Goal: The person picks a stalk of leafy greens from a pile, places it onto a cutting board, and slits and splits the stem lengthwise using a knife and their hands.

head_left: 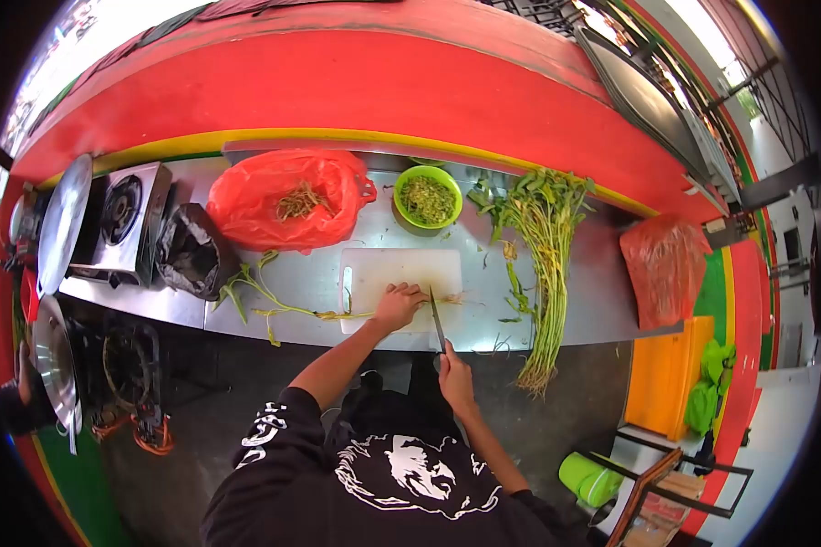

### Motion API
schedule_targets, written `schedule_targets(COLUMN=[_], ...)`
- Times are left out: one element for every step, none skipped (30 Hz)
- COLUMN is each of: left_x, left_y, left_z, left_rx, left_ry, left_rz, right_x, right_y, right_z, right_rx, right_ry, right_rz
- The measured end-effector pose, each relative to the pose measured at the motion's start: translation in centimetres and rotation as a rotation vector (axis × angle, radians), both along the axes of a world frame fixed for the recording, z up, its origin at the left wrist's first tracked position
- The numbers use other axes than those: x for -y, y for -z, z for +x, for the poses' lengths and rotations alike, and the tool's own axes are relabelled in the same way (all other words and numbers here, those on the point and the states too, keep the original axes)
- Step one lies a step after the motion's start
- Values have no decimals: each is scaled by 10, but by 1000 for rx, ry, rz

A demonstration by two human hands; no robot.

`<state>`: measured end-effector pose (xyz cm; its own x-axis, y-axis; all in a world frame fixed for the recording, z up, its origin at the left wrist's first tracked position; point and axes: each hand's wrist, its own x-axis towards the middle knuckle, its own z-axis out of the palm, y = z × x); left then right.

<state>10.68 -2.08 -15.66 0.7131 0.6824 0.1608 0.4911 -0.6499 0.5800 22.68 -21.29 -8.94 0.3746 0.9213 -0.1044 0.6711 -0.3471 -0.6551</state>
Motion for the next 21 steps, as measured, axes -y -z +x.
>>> schedule_targets(left_x=[0,0,1,1,1,0,2,2,2,2,1,1,2,1,2,2,2,3,3,3,3], left_y=[2,5,2,1,0,1,2,2,3,4,6,7,7,5,2,3,3,4,3,3,3], left_z=[0,-1,-1,-1,-1,-1,-1,-1,0,0,0,1,0,0,-1,-1,-1,-1,-1,-2,-2], left_rx=[27,20,14,21,26,21,14,12,13,11,4,3,-1,-2,-3,-14,5,11,17,42,64], left_ry=[3,-4,-6,-9,-12,-15,-12,-16,-19,-16,-11,-13,-15,-9,-3,0,-9,-14,-20,-21,-23], left_rz=[1,-6,-15,-21,-25,-31,-41,-40,-38,-42,-39,-35,-31,-34,-38,-46,-22,-27,-32,-41,-50], right_x=[0,-1,0,-1,0,-2,-2,-3,-5,-5,-8,-12,-19,-26,-33,-40,-48,-57,-64,-72,-78], right_y=[-2,-4,-6,-9,-7,-4,-2,2,6,14,31,40,45,49,53,60,67,58,53,48,50], right_z=[1,3,4,4,5,5,5,3,1,1,1,1,1,2,3,4,8,7,8,9,10], right_rx=[0,-9,-17,4,22,10,-3,30,67,125,169,172,174,166,158,158,144,159,174,159,142], right_ry=[-14,-13,-6,-24,-54,-47,-35,-44,-53,-68,-76,-70,-64,-66,-69,-72,-64,-67,-69,-77,-84], right_rz=[2,-54,-114,-130,-84,-93,-104,-66,-28,-42,-62,-34,-7,32,71,89,113,81,50,53,55])
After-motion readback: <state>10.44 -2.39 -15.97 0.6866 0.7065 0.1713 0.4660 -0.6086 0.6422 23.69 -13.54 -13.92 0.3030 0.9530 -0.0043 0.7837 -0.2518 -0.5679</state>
